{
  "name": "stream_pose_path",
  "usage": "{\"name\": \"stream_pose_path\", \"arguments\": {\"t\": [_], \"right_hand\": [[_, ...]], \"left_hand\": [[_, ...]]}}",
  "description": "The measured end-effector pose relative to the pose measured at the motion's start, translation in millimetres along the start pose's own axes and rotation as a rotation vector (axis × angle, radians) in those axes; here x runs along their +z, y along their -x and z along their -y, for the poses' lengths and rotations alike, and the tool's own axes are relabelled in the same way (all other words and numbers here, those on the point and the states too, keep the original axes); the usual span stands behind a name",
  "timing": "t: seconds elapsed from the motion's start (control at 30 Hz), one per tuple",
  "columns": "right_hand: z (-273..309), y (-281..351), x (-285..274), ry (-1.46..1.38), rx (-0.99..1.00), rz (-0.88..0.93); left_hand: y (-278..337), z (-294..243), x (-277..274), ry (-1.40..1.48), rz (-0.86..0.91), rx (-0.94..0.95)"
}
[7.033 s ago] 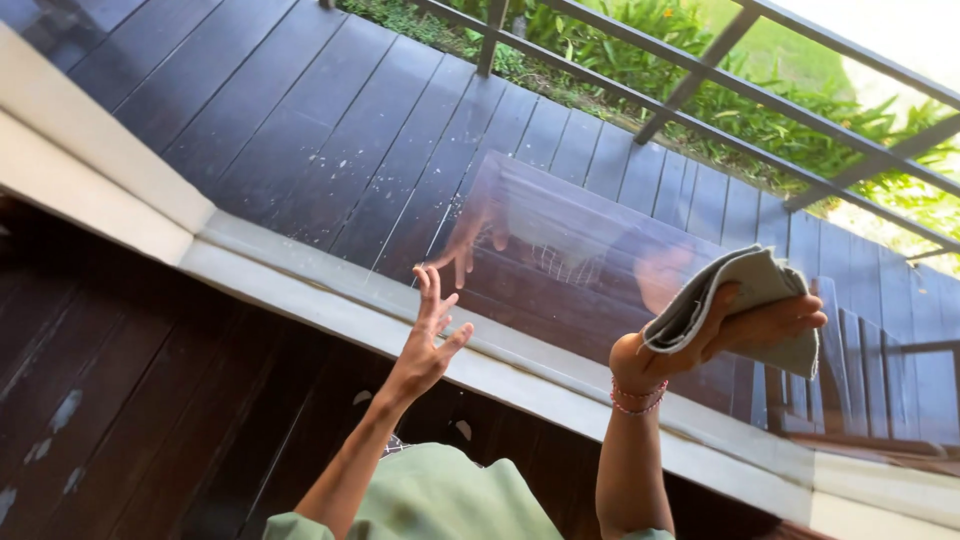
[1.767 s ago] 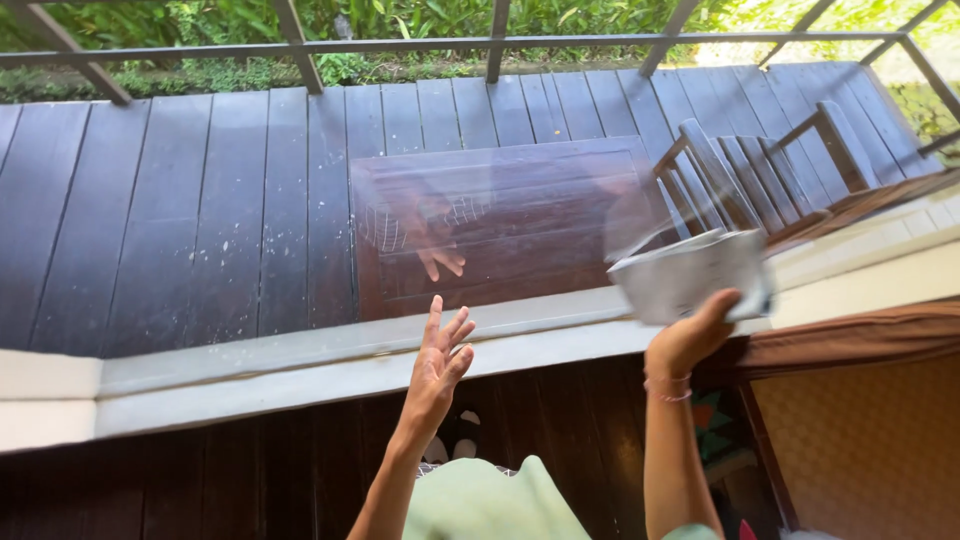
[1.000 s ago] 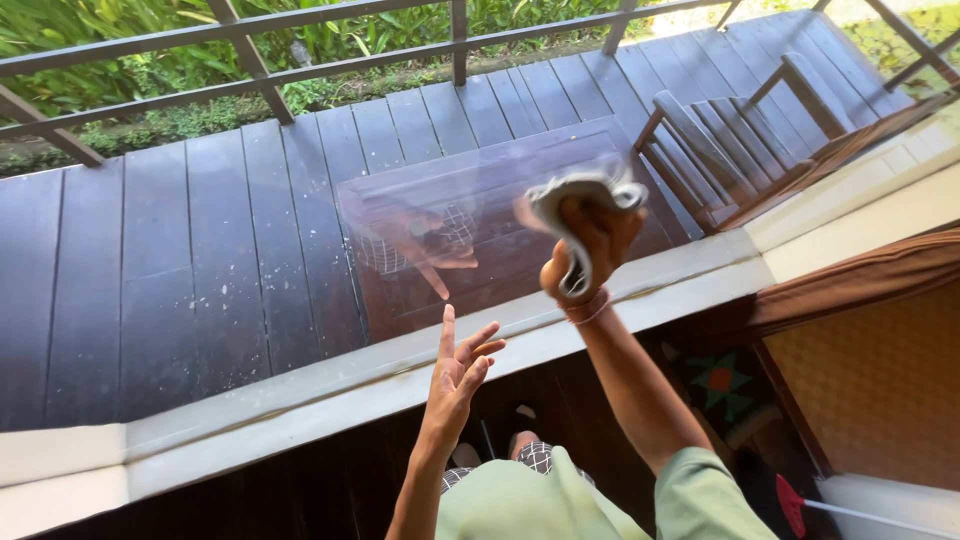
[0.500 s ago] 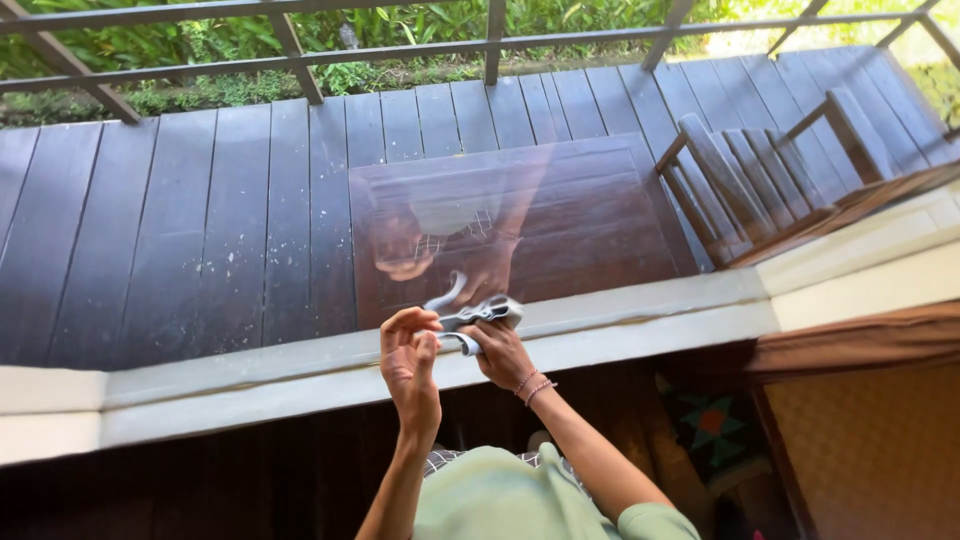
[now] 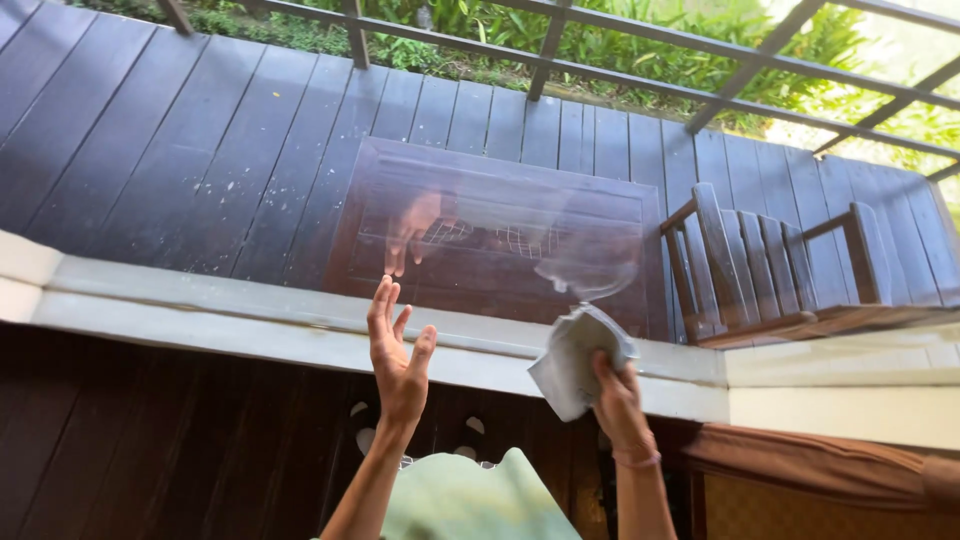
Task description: The person cleans a large glass window using a cloth. They wipe the surface in broad, repetitive strokes, moving from the center to the edges and back again to remove dirt and smudges.
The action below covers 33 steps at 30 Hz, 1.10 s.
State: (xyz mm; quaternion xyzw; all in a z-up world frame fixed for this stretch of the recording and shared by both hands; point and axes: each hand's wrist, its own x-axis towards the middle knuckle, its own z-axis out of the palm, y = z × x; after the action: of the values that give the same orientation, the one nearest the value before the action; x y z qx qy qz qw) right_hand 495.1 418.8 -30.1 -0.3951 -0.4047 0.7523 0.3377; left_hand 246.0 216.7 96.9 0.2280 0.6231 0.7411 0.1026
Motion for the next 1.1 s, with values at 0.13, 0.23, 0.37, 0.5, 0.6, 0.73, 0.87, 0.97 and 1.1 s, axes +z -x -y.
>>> {"name": "stream_pose_path", "arguments": {"t": [0.13, 0.23, 0.37, 0.5, 0.6, 0.73, 0.87, 0.97, 1.1], "right_hand": [[76.3, 43.0, 3.6, -0.389, -0.311, 0.476], [106.3, 61.2, 45.3, -0.385, -0.611, 0.295], [84.5, 58.1, 99.3, -0.316, -0.289, 0.12], [77.3, 60.5, 128.9, -0.366, -0.031, -0.073], [119.4, 68.7, 124.2, -0.468, -0.19, -0.039], [177.4, 81.2, 131.6, -0.596, -0.608, -0.188], [201.1, 4.6, 96.0, -1.113, -1.303, -0.362], [200.4, -61.6, 50.0, -0.353, -1.681, -0.628], [181.8, -114.2, 29.4, 0.742, -1.461, -0.797]], "left_hand": [[2.8, -0.4, 2.9, -0.025, 0.019, -0.07], [1.2, -0.7, -0.2, 0.015, 0.024, -0.087], [-4.3, -3.0, -3.4, 0.015, 0.039, -0.088], [-9.1, -11.1, -13.5, 0.005, 0.046, -0.054], [-17.6, -7.9, -28.0, -0.041, 0.052, -0.024], [-26.4, -12.3, -36.3, -0.048, 0.079, -0.029], [-30.5, -16.4, -38.7, -0.076, 0.175, -0.078], [-33.5, -16.4, -46.4, -0.037, 0.23, -0.119], [-37.2, -22.3, -58.1, 0.126, 0.249, -0.145]]}}
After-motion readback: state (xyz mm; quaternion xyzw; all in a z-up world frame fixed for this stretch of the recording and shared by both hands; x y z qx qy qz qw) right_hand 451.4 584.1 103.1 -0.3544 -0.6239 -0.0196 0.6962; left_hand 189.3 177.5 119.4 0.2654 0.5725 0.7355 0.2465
